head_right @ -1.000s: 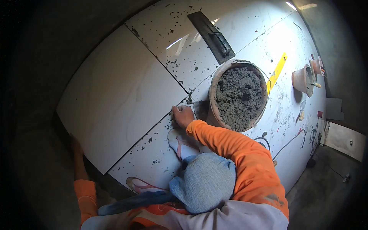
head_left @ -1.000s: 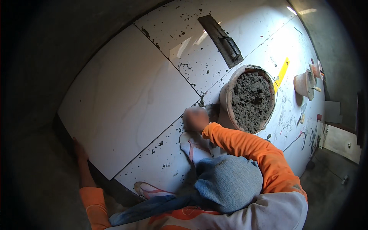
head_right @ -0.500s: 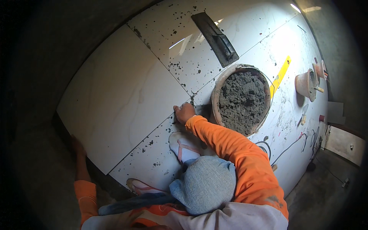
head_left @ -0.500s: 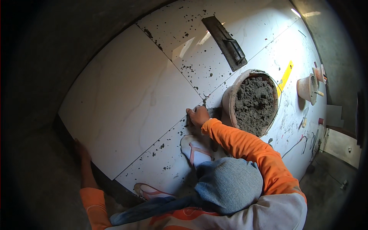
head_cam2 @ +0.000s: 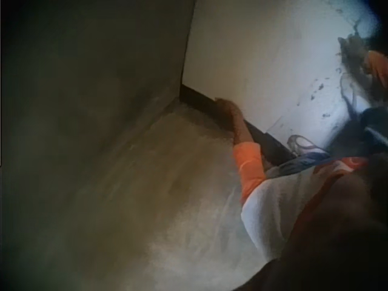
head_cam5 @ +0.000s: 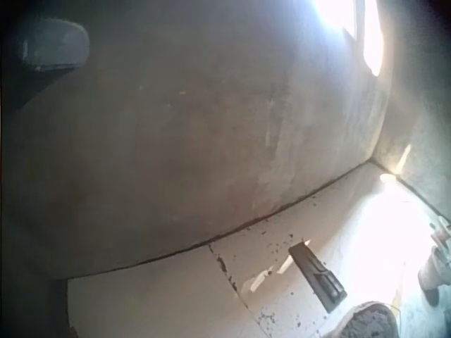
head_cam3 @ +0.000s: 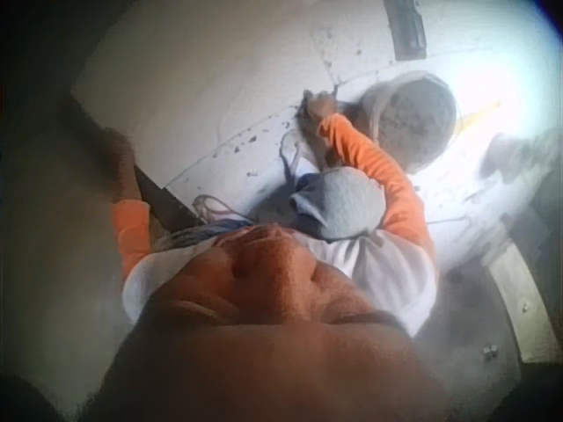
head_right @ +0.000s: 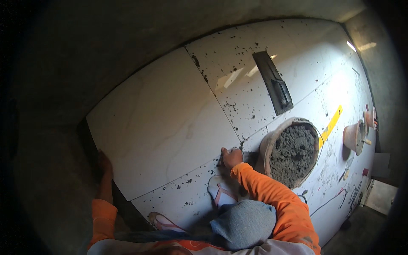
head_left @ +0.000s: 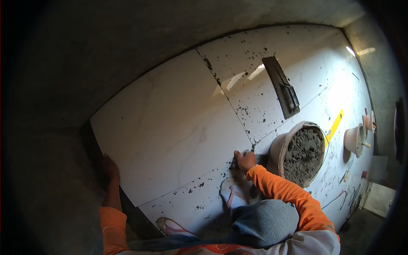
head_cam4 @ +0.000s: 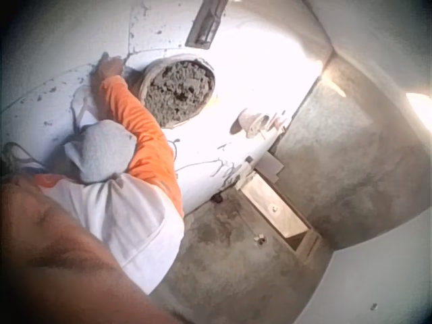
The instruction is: The person places tiles on a mortar-covered floor, taps them with a rubber mallet to adjust their level, and spreads more mortar onto the subfloor using a trowel.
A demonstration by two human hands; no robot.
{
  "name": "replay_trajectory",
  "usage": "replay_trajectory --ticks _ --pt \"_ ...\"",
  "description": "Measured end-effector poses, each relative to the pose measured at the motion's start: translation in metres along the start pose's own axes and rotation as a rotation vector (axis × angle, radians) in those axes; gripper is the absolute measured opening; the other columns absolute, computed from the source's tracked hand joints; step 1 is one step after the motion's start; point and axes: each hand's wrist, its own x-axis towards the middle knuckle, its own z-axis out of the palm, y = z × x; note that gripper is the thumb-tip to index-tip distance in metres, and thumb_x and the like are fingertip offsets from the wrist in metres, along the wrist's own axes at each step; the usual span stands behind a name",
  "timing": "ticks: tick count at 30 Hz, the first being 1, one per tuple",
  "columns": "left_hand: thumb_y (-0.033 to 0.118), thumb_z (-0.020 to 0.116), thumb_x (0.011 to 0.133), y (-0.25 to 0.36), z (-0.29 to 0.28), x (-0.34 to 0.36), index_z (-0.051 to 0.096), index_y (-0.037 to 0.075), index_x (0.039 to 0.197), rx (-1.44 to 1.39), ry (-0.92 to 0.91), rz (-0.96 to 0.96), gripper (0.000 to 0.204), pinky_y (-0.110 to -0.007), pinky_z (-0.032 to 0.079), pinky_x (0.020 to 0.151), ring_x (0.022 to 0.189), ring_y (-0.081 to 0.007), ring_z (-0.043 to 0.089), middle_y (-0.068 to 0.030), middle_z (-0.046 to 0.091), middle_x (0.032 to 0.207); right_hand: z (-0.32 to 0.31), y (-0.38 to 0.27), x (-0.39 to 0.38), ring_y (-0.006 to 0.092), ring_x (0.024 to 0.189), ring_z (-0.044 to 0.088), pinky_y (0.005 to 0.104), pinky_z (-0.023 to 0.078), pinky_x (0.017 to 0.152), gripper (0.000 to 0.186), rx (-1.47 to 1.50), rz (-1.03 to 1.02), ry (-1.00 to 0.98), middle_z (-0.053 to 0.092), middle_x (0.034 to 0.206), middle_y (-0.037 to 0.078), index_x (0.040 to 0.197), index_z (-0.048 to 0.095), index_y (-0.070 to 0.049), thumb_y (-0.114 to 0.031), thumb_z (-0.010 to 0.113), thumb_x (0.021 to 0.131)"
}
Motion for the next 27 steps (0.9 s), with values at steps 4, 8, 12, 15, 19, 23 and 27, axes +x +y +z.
replay_trajectory --ticks 4,8,12,15,19,23,27 --pt "0.036 0.037 0.101 -0.013 0.006 0.006 0.060 -0.006 0.109 0.271 0.060 0.078 0.048 -0.038 0.047 0.083 0.098 -0.0380 0.060 -0.0254 0.064 0.103 0.007 0.003 0.002 0.0393 0.070 0.065 0.0432 0.048 0.067 0.046 -0.004 -0.007 0.044 0.062 0.070 0.028 0.073 0.064 0.008 -0.036 0.063 0.085" --pt "0.038 0.030 0.101 0.002 0.002 -0.007 0.056 -0.003 0.118 0.235 -0.140 -0.036 0.051 -0.041 0.046 0.086 0.103 -0.0419 0.057 -0.0243 0.060 0.113 0.009 0.013 0.004 0.0414 0.071 0.064 0.0437 0.048 0.068 0.047 -0.016 0.043 0.086 0.061 0.070 0.029 0.074 0.064 0.009 -0.037 0.062 0.085" --pt "0.054 0.026 0.098 -0.019 -0.015 0.012 0.053 -0.005 0.120 0.395 -0.307 0.151 0.068 -0.043 0.044 0.090 0.107 -0.0430 0.056 -0.0271 0.057 0.117 0.017 0.014 0.008 0.0438 0.073 0.063 0.0450 0.048 0.069 0.049 -0.038 0.037 0.070 0.061 0.071 0.031 0.074 0.064 0.010 -0.038 0.060 0.086" --pt "0.060 0.029 0.094 0.017 -0.020 0.014 0.052 -0.008 0.119 0.238 -0.421 -0.027 0.076 -0.045 0.043 0.090 0.107 -0.0425 0.056 -0.0301 0.057 0.115 0.016 0.028 0.015 0.0345 0.059 0.061 0.0423 0.046 0.061 0.053 -0.158 -0.078 0.134 0.058 0.062 0.027 0.070 0.061 0.009 -0.041 0.059 0.087" --pt "0.063 0.029 0.093 0.039 -0.032 0.022 0.054 -0.009 0.117 0.136 -0.601 -0.180 0.080 -0.044 0.044 0.091 0.110 -0.0410 0.056 -0.0315 0.057 0.114 0.012 0.024 0.019 0.0400 0.065 0.062 0.0450 0.047 0.065 0.054 -0.216 -0.128 0.101 0.059 0.065 0.029 0.072 0.062 0.009 -0.042 0.056 0.087" --pt "0.065 0.031 0.091 0.046 -0.039 0.036 0.060 -0.010 0.107 0.546 -0.658 -0.014 0.082 -0.044 0.045 0.091 0.104 -0.0389 0.060 -0.0297 0.062 0.104 0.021 0.028 0.018 0.0445 0.070 0.061 0.0502 0.049 0.068 0.050 -0.313 -0.379 0.119 0.059 0.071 0.031 0.072 0.064 0.006 -0.039 0.050 0.090" --pt "0.065 0.037 0.089 0.046 -0.055 0.054 0.059 -0.010 0.109 0.694 -0.714 -0.060 0.080 -0.046 0.046 0.090 0.095 -0.0387 0.063 -0.0271 0.063 0.096 0.038 -0.078 -0.041 0.0399 0.075 0.059 0.0455 0.049 0.066 0.021 -0.009 -0.703 -0.111 0.060 0.085 0.024 0.085 0.055 -0.003 -0.023 0.061 0.084"
